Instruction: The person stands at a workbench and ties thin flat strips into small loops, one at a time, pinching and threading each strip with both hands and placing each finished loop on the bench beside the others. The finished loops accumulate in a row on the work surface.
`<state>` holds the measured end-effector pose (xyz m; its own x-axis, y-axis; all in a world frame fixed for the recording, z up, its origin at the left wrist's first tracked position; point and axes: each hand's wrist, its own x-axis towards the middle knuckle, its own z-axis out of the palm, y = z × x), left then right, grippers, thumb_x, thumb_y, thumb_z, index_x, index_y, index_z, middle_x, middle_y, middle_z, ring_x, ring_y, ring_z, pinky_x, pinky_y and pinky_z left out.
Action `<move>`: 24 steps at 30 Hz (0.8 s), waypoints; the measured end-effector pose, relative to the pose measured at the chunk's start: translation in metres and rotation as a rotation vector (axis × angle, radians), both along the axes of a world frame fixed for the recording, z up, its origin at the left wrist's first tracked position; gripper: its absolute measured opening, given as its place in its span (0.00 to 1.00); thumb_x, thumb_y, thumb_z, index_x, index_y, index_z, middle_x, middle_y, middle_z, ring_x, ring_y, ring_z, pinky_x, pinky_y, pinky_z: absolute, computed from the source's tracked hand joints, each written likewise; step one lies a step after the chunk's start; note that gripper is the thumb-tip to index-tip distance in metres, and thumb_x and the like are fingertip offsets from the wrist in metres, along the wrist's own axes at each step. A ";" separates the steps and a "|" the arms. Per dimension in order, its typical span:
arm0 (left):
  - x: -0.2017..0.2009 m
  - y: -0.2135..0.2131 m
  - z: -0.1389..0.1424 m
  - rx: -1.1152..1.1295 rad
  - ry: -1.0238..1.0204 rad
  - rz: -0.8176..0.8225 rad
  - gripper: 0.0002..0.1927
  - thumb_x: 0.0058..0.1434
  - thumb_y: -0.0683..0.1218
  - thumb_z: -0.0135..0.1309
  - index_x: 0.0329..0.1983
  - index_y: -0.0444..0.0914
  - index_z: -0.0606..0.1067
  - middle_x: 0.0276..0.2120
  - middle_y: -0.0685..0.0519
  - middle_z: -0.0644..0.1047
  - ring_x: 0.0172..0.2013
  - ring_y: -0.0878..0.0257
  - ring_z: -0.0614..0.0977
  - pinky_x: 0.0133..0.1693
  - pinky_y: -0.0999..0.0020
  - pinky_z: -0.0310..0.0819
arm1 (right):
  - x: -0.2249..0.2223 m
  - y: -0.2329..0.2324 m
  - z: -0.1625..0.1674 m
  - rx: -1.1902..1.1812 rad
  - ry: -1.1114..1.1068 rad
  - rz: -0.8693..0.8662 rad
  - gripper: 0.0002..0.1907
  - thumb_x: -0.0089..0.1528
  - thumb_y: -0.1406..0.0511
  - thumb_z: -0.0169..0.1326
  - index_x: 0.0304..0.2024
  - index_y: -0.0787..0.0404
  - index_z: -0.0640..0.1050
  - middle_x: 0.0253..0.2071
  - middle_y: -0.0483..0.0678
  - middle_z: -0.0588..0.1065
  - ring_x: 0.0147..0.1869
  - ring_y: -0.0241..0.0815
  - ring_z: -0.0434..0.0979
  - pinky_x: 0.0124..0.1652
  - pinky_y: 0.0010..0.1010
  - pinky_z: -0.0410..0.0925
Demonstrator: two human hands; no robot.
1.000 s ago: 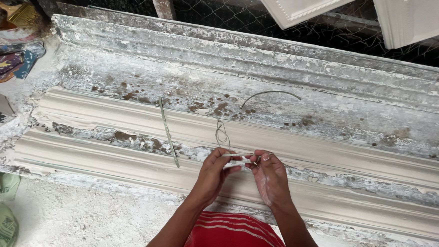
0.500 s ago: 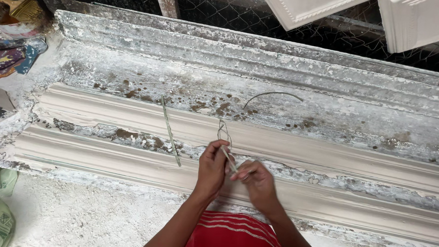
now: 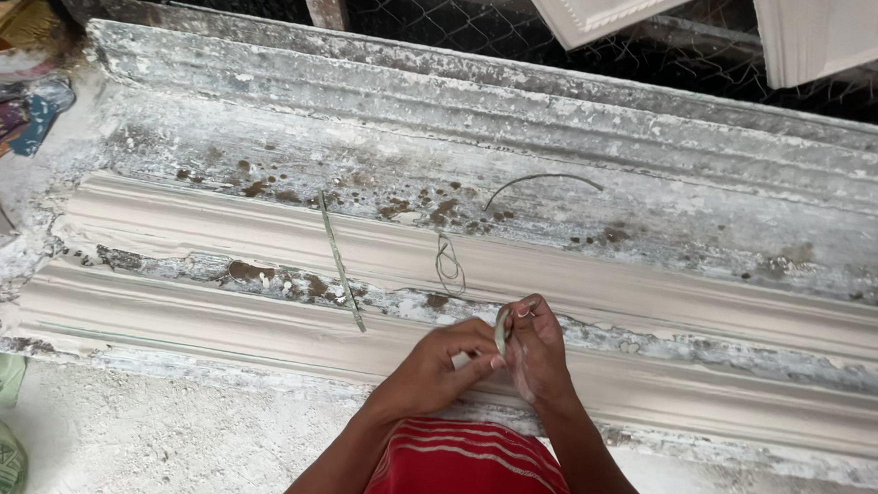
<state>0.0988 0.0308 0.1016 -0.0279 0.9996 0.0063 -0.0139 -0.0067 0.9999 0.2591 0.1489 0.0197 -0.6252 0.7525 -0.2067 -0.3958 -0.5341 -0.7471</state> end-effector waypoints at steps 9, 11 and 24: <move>-0.006 0.019 -0.062 -0.041 -0.148 0.526 0.06 0.69 0.39 0.56 0.40 0.32 0.71 0.39 0.47 0.74 0.33 0.66 0.73 0.34 0.71 0.70 | -0.009 -0.023 0.005 0.392 -0.095 0.050 0.06 0.70 0.65 0.53 0.40 0.59 0.70 0.36 0.49 0.73 0.41 0.40 0.73 0.45 0.33 0.70; -0.012 0.020 -0.072 -0.119 -0.158 0.635 0.06 0.69 0.38 0.53 0.44 0.33 0.69 0.38 0.46 0.75 0.33 0.65 0.72 0.33 0.70 0.69 | -0.011 -0.039 -0.001 0.480 -0.254 0.208 0.06 0.68 0.64 0.53 0.38 0.59 0.72 0.36 0.49 0.76 0.40 0.40 0.77 0.44 0.33 0.73; -0.045 -0.023 -0.005 -0.125 -0.381 -0.138 0.11 0.73 0.46 0.47 0.44 0.35 0.76 0.44 0.51 0.77 0.48 0.64 0.78 0.54 0.65 0.73 | -0.026 -0.031 -0.011 -0.080 -0.073 -0.038 0.10 0.71 0.60 0.52 0.39 0.58 0.70 0.32 0.45 0.72 0.32 0.34 0.69 0.29 0.27 0.64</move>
<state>0.0537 0.0074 0.0965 0.1290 0.9866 -0.1000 -0.3753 0.1419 0.9160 0.2333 0.1177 0.0086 -0.5781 0.7544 -0.3110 -0.3629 -0.5790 -0.7301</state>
